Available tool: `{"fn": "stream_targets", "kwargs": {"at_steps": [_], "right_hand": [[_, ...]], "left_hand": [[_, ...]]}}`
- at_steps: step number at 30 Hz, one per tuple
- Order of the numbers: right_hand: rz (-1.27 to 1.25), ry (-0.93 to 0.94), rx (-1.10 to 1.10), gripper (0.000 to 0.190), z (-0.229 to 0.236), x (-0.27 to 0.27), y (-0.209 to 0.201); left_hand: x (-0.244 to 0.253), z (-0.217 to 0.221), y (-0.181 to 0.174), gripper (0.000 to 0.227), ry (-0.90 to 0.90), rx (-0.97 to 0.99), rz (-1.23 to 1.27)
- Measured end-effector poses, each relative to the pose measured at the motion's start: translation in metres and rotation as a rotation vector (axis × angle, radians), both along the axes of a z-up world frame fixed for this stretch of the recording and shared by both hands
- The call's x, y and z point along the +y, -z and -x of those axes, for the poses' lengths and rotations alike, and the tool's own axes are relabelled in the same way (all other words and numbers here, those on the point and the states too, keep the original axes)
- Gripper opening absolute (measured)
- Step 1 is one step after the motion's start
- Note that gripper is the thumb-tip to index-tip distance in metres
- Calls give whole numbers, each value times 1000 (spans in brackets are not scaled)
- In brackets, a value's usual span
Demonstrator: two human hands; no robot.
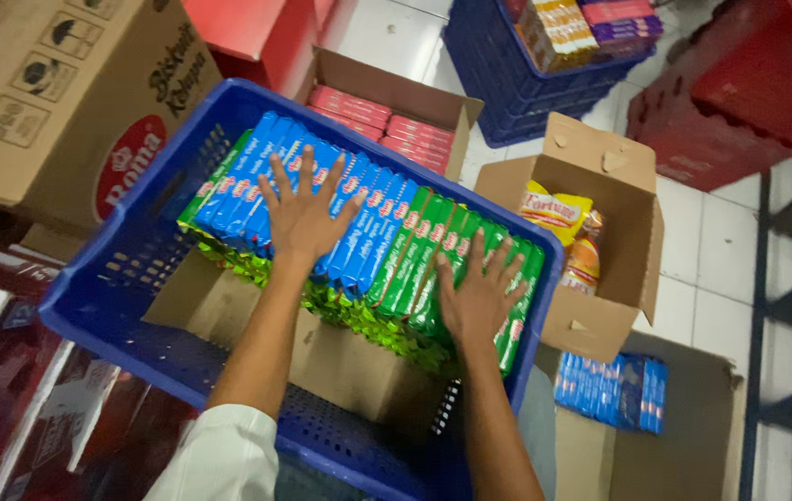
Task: The person transfers stacks of green and blue snack packets from a cardboard box into a blue plastic crate. They arrange the packets in neat rows, alternating between green and blue stacks, and continue filling the crate until it is full.
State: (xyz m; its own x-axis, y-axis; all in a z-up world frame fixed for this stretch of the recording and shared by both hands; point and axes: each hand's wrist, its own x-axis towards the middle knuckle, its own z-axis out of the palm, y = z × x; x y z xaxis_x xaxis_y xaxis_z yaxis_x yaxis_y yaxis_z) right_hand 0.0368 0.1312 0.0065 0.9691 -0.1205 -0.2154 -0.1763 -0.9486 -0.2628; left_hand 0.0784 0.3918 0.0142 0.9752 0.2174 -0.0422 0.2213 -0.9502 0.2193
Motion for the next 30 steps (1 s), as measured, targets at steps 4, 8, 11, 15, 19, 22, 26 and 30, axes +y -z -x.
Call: {"fn": "stream_targets", "kwargs": {"at_steps": [4, 8, 11, 15, 19, 22, 26, 30], "right_hand": [[-40, -21, -46, 87, 0, -2, -3], [-77, -45, -68, 90, -4, -6, -1], [-154, -106, -82, 91, -7, -19, 7], [-573, -260, -192, 62, 9, -62, -35], [-687, -95, -590, 37, 40, -153, -2], [-625, 166, -642, 24, 84, -229, 50], [-551, 465, -239, 27, 167, -328, 166], [-437, 667, 280, 40, 255, -420, 304]], "left_hand": [[-5, 5, -3, 74, 20, -7, -13], [-25, 17, -10, 72, 25, 28, -4], [-48, 27, -16, 70, 45, 59, -25], [-103, 44, -36, 81, 219, 139, 100], [-175, 52, -14, 73, 513, -6, 382], [-245, 55, -10, 66, 733, -80, 519], [-325, 50, 2, 58, 897, -26, 272], [-349, 41, 38, 57, 835, -72, -107]]}}
